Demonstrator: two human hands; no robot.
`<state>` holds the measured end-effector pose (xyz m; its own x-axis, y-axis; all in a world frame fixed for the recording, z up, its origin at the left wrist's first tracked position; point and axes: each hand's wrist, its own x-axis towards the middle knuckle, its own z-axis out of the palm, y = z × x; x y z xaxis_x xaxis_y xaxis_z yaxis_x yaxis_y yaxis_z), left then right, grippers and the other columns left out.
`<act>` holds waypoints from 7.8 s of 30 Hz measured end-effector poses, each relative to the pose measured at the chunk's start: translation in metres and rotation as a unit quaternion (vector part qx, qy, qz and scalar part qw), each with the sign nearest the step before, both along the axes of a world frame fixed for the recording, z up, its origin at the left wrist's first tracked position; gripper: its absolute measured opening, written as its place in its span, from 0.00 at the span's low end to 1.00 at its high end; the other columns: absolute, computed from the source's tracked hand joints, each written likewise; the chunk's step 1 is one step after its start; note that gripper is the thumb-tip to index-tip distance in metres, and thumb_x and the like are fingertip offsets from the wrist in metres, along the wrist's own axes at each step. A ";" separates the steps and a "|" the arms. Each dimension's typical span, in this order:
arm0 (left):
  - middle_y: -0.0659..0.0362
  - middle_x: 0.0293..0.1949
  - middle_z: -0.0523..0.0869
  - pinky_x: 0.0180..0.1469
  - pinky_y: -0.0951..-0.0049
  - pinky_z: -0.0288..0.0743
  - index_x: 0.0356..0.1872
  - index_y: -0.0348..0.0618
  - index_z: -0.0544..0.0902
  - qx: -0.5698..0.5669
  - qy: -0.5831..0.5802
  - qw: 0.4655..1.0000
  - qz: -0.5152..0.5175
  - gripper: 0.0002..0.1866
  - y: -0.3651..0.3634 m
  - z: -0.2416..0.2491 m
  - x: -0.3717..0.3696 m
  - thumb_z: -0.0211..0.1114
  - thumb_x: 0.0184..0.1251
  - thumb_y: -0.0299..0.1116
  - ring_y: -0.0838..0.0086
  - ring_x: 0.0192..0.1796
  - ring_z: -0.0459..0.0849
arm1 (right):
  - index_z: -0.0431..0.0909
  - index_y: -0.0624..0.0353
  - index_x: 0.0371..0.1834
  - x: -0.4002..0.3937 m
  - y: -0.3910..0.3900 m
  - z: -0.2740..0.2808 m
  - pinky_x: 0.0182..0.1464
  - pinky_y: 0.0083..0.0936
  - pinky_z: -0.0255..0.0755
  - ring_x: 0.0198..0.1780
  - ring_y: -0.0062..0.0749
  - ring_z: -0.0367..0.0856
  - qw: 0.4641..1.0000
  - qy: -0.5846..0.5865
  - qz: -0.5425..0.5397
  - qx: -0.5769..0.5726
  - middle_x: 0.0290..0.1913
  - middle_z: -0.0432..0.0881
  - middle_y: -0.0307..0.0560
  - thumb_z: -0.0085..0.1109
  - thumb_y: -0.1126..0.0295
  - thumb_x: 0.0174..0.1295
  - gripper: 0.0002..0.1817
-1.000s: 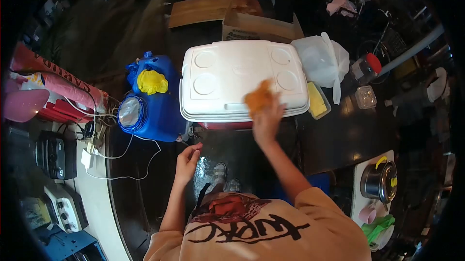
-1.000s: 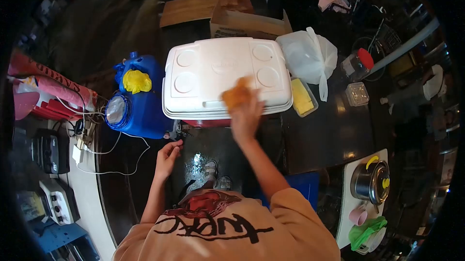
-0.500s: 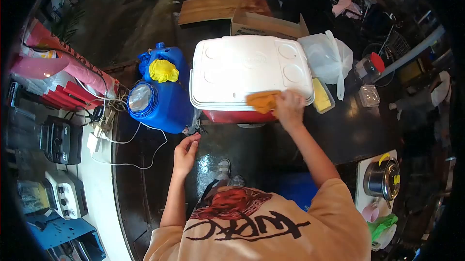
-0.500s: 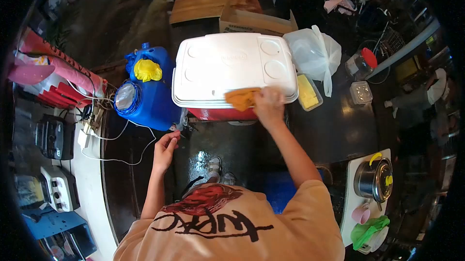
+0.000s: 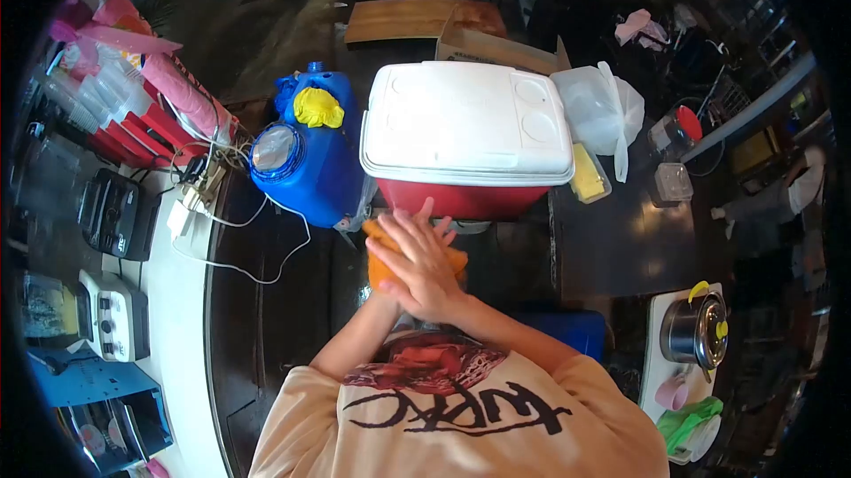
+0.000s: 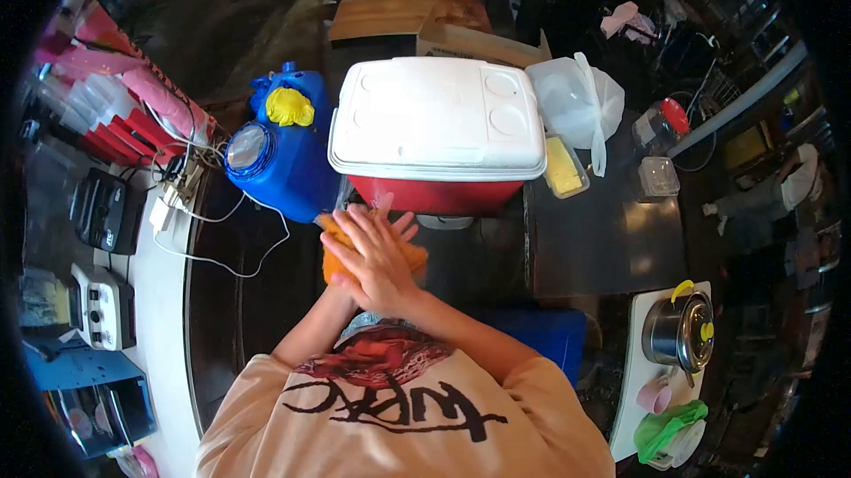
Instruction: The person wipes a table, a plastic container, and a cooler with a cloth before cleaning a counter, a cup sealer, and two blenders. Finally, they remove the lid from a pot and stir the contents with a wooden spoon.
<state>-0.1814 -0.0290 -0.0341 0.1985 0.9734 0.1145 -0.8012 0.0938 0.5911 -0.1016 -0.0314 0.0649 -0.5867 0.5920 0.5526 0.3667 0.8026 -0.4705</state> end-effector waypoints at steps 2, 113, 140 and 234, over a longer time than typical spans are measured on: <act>0.57 0.69 0.62 0.69 0.57 0.58 0.72 0.56 0.54 -0.021 -0.004 0.999 0.040 0.32 0.000 0.010 0.006 0.43 0.71 0.57 0.63 0.70 0.62 | 0.71 0.51 0.62 0.003 0.003 -0.002 0.70 0.51 0.43 0.72 0.48 0.54 0.994 0.045 -0.022 -0.102 0.68 0.63 0.49 0.46 0.65 0.64 0.22; 0.47 0.67 0.64 0.69 0.67 0.54 0.61 0.38 0.71 -0.130 0.400 0.805 0.419 0.25 -0.134 0.066 -0.091 0.44 0.75 0.47 0.66 0.71 0.60 | 0.58 0.64 0.67 -0.105 -0.046 -0.021 0.66 0.36 0.59 0.65 0.39 0.67 0.828 0.150 0.240 -0.484 0.64 0.68 0.55 0.39 0.60 0.73 0.24; 0.44 0.64 0.67 0.63 0.45 0.59 0.66 0.50 0.65 -0.610 0.598 0.023 0.518 0.27 -0.481 0.078 -0.414 0.44 0.73 0.53 0.54 0.66 0.66 | 0.68 0.61 0.55 -0.338 -0.133 0.014 0.51 0.24 0.76 0.56 0.29 0.74 0.742 -0.055 0.478 -0.466 0.58 0.68 0.48 0.57 0.80 0.60 0.19; 0.40 0.73 0.48 0.73 0.49 0.36 0.71 0.33 0.50 -0.666 0.617 0.079 0.412 0.35 -0.588 0.028 -0.448 0.38 0.72 0.50 0.50 0.75 0.42 | 0.76 0.61 0.43 -0.263 -0.131 -0.124 0.41 0.21 0.75 0.41 0.26 0.80 0.655 -0.364 0.308 -0.587 0.43 0.81 0.44 0.52 0.68 0.67 0.08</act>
